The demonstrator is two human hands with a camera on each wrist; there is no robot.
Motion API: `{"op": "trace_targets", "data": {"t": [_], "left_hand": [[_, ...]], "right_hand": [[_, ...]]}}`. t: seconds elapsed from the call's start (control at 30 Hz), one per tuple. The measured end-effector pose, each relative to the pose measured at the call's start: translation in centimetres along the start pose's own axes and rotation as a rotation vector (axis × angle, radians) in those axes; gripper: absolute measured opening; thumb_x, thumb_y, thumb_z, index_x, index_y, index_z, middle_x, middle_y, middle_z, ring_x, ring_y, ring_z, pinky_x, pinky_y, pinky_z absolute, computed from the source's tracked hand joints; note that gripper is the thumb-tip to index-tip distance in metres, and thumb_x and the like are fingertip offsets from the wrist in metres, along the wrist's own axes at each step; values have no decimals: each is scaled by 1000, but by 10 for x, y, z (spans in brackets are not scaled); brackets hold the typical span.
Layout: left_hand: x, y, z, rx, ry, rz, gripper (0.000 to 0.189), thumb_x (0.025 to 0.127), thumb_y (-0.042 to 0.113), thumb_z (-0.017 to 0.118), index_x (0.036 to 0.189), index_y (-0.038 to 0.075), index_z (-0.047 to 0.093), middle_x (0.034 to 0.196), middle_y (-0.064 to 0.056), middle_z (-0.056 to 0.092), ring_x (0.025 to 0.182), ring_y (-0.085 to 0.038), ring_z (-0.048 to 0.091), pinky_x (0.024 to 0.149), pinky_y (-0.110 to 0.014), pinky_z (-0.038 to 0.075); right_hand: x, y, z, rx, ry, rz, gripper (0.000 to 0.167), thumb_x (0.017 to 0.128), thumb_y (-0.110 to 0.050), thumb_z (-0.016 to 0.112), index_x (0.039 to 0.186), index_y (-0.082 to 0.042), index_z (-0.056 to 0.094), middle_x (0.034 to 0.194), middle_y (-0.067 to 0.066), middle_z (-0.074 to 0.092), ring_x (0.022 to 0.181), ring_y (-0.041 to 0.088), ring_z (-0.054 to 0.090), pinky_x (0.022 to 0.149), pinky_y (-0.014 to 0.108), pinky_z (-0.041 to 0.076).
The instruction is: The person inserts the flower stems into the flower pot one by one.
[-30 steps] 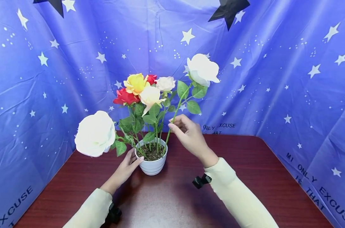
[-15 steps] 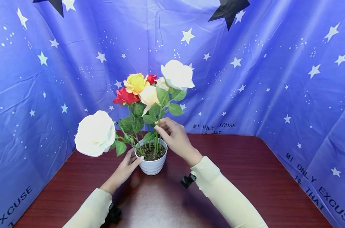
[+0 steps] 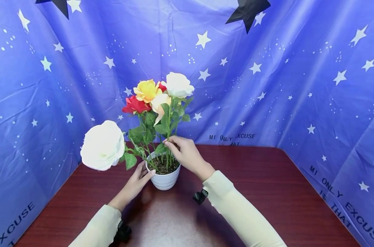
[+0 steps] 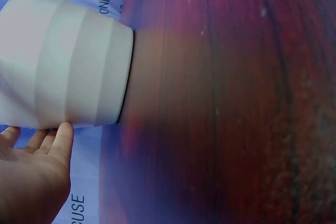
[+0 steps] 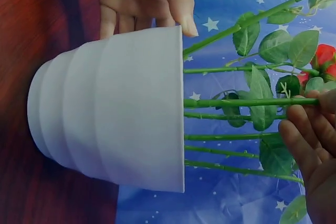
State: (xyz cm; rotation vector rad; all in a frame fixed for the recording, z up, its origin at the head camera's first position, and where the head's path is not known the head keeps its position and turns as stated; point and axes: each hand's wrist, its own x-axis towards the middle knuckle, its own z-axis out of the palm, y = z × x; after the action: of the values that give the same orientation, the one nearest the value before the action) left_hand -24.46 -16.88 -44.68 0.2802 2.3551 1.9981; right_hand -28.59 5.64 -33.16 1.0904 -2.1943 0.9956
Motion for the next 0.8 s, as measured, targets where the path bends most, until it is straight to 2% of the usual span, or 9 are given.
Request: {"op": "trace_targets", "data": {"t": [0.2, 0.5, 0.8], "left_hand": [[2, 0, 2, 0, -1, -1, 81, 103, 33, 58, 159, 2, 8, 158, -28, 24, 146, -40, 25, 115, -56, 28], [3, -2, 3, 1, 4, 10, 80, 103, 31, 58, 158, 1, 9, 157, -29, 26, 145, -40, 27, 115, -55, 29], [1, -1, 2, 21, 15, -12, 82, 102, 33, 58, 158, -1, 7, 156, -30, 26, 145, -41, 26, 115, -55, 28]], "right_hand": [[-5, 2, 4, -40, -25, 25, 12, 101, -22, 63, 91, -17, 66, 77, -9, 56, 66, 7, 50, 60, 24, 44], [-7, 9, 9, -45, -16, 12, 22, 100, -21, 64, 81, -16, 54, 70, -7, 44, 62, 8, 44, 58, 25, 40], [-5, 12, 12, -9, -58, 103, 20, 98, -20, 67, 81, -14, 57, 68, -5, 47, 61, 10, 45, 59, 26, 41]]}}
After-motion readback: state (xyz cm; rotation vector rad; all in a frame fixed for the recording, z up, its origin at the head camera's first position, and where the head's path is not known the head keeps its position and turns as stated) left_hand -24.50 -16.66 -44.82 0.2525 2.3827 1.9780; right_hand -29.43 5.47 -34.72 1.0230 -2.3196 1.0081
